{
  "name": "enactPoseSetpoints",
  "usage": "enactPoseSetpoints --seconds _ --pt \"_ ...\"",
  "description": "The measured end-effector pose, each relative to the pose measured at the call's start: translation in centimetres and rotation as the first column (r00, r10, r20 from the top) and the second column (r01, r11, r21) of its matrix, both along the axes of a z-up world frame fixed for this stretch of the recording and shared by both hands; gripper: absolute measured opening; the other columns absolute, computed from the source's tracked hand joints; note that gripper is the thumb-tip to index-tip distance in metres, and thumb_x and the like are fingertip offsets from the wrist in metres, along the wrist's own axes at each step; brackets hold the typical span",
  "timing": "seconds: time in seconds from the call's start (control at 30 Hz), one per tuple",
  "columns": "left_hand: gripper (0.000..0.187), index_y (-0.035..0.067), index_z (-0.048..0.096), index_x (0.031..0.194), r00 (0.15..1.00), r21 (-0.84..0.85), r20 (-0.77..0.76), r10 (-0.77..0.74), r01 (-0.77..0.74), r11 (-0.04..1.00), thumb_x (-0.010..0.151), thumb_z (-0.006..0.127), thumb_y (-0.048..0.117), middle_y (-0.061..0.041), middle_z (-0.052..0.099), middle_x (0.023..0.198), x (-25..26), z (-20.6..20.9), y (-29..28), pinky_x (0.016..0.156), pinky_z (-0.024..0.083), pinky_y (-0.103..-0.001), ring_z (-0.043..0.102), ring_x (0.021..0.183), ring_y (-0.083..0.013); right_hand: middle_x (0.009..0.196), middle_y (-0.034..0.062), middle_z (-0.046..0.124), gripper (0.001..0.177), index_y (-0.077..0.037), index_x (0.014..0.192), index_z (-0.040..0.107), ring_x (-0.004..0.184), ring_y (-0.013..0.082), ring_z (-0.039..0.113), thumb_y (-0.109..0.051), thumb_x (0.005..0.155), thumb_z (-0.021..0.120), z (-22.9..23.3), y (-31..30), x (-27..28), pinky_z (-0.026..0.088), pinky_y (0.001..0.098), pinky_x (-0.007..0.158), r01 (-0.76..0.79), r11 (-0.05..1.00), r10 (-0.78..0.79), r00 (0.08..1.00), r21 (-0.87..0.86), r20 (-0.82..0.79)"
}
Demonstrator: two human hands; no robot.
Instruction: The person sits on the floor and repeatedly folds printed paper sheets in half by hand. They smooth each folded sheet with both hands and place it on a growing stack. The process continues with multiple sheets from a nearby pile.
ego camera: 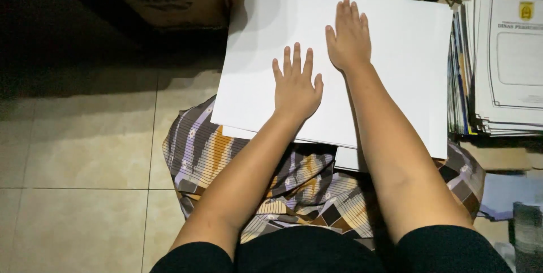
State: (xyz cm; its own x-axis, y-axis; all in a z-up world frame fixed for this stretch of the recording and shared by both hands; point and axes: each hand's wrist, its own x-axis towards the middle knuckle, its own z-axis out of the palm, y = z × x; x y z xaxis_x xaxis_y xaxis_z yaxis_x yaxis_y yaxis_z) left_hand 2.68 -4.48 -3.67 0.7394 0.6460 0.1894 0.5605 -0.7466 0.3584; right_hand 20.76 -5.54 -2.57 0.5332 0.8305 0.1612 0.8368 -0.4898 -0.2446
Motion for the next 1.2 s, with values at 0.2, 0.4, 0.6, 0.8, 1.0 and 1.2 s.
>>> enactPoseSetpoints --seconds 0.2,0.4,0.6,0.8,1.0,1.2 --pt "0.069 0.000 0.031 0.157 1.000 0.008 -0.029 -0.006 0.006 1.000 0.100 0.043 0.039 -0.030 0.018 0.164 -0.1 0.2 0.3 0.121 0.007 -0.064 0.010 0.154 -0.0451 0.166 0.0303 0.013 0.070 0.007 0.160 0.019 0.153 0.0402 0.005 -0.038 0.111 0.040 2.2 -6.0 1.9 0.003 0.0512 0.123 0.502 0.858 -0.511 0.856 -0.113 -0.080" --pt "0.072 0.003 0.021 0.160 0.976 0.035 -0.210 -0.066 0.075 0.997 0.103 0.033 0.045 -0.035 0.008 0.163 -0.5 -1.4 -2.3 0.117 0.004 -0.068 0.001 0.152 -0.0507 0.163 0.0349 0.016 0.071 0.005 0.160 0.022 0.151 0.0436 0.008 -0.042 0.109 0.033 1.7 -9.4 2.7 0.009 0.0586 0.118 0.542 0.826 -0.551 0.834 -0.154 -0.024" --pt "0.064 0.007 0.013 0.162 0.925 -0.045 -0.331 -0.188 0.183 0.982 0.106 0.027 0.034 -0.020 0.006 0.169 1.1 0.2 -3.3 0.118 0.002 -0.068 -0.006 0.153 -0.0457 0.162 0.0381 0.015 0.069 0.006 0.160 0.023 0.149 0.0489 0.006 -0.039 0.109 0.036 1.7 -9.1 2.9 0.007 0.0610 0.118 0.541 0.827 -0.553 0.832 -0.150 -0.045" --pt "0.065 0.003 0.016 0.161 0.930 0.064 -0.360 -0.080 0.110 0.992 0.108 0.026 0.038 -0.026 0.008 0.167 9.6 -0.6 1.8 0.117 0.007 -0.069 -0.001 0.151 -0.0463 0.161 0.0398 0.014 0.070 0.007 0.160 0.021 0.149 0.0514 0.006 -0.041 0.110 0.036 1.3 -9.2 3.2 0.008 0.0628 0.118 0.517 0.840 -0.527 0.850 -0.167 -0.017" --pt "0.063 0.005 0.014 0.163 0.939 0.068 -0.343 0.008 0.016 0.998 0.111 0.024 0.038 -0.024 0.004 0.167 15.6 -0.4 6.4 0.119 0.005 -0.066 -0.008 0.149 -0.0446 0.159 0.0414 0.016 0.072 0.008 0.158 0.024 0.148 0.0532 0.009 -0.041 0.108 0.040 0.5 -9.1 3.7 0.009 0.0635 0.117 0.513 0.849 -0.518 0.856 -0.128 -0.005" --pt "0.062 0.004 0.022 0.162 0.965 0.039 -0.227 -0.128 0.140 0.989 0.108 0.028 0.034 -0.020 0.007 0.168 12.5 -0.2 5.4 0.122 -0.001 -0.060 -0.007 0.152 -0.0358 0.160 0.0403 0.016 0.072 0.006 0.159 0.024 0.149 0.0519 0.007 -0.043 0.108 0.038 0.6 -9.1 3.7 0.007 0.0629 0.117 0.517 0.844 -0.524 0.852 -0.146 -0.010"
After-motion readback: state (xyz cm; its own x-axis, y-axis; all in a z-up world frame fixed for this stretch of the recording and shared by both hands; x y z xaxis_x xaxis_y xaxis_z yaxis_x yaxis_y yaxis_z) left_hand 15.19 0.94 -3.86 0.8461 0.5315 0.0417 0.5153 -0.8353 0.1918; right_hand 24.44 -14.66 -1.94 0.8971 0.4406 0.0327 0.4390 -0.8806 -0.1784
